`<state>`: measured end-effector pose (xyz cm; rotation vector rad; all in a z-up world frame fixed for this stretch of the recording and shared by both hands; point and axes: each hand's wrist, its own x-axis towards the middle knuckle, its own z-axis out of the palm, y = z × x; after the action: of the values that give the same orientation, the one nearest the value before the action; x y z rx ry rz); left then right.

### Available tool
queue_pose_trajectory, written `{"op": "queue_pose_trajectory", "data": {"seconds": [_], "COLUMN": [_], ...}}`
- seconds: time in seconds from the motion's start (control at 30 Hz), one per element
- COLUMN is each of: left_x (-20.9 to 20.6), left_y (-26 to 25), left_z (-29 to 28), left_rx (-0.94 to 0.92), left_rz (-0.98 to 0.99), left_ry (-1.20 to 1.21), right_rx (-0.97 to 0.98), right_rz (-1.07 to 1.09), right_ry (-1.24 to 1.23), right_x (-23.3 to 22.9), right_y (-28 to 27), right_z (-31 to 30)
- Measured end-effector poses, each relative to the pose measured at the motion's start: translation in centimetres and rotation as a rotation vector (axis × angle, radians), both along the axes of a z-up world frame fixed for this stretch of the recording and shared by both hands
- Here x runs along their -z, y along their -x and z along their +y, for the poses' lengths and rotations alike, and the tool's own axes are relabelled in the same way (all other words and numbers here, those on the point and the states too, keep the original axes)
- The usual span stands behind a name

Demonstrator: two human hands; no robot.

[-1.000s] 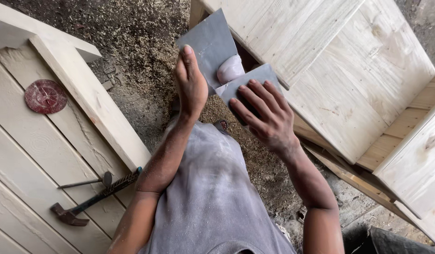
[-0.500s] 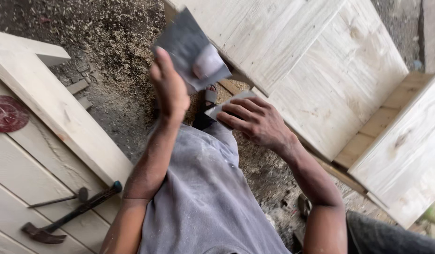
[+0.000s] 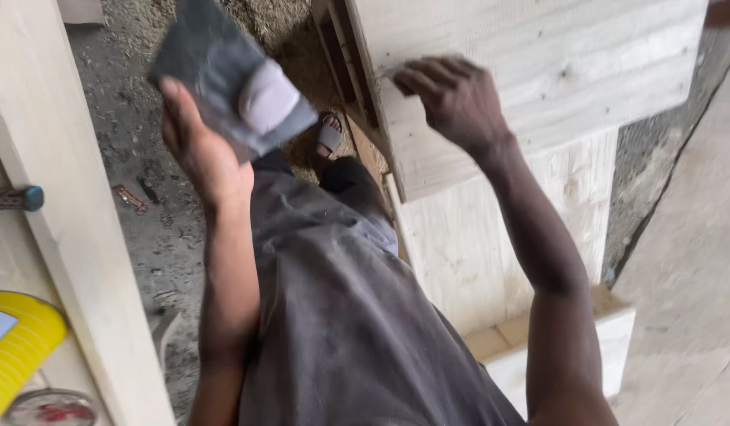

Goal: The person prepares a putty-like substance by mixing it on a metal scraper and then applies it to a wooden board. They use a sanding block to smooth the surface of the wood, working on both the flat face and the edges of the board.

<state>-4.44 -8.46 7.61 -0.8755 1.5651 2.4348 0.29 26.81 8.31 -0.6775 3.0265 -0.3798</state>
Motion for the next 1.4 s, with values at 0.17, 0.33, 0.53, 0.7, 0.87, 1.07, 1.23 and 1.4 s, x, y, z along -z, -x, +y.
{"op": "queue_pose_trajectory", "data": {"seconds": [0.17,0.33,0.53,0.7,0.87,1.07,1.23,1.4], "left_x": [2.8,5.2,5.7,5.5,5.7,6.5,6.3,5.8], "left_y": [-4.8,-7.0,-6.1,-5.0,-5.1,-6.1,-7.2,-7.3], "left_z": [-0.2,0.0,0.0,-1.0,-1.7,-1.1,-1.1,-1.9], "left_rx": [-0.069,-0.045,-0.041,-0.029,-0.057,-0.065,-0.039,-0.074], "left_rz": [-0.119,-0.18,-0.064,-0.147,-0.132,-0.234,-0.194,-0.281], "left_ry": [0.068,0.054,-0.045,0.051,0.055,0.115,0.082,0.15], "right_rx": [-0.004,0.012,-0.072,-0.133,0.003,0.142,0.187,0.183], "right_rz": [0.061,0.046,0.004,0.061,0.106,0.076,0.042,0.081], "right_ry": [-0.135,-0.122,-0.07,-0.061,-0.027,-0.007,0.05,0.068], "right_x": [1.6,1.3,-0.9,1.9,5.0,5.5,5.1,5.0], "right_y": [-2.0,-4.0,-1.9,-0.2,-2.9,-5.3,-5.7,-6.1], "right_z": [-0.5,-1.0,0.9,0.0,-2.0,-4.4,-5.3,-5.0]}}
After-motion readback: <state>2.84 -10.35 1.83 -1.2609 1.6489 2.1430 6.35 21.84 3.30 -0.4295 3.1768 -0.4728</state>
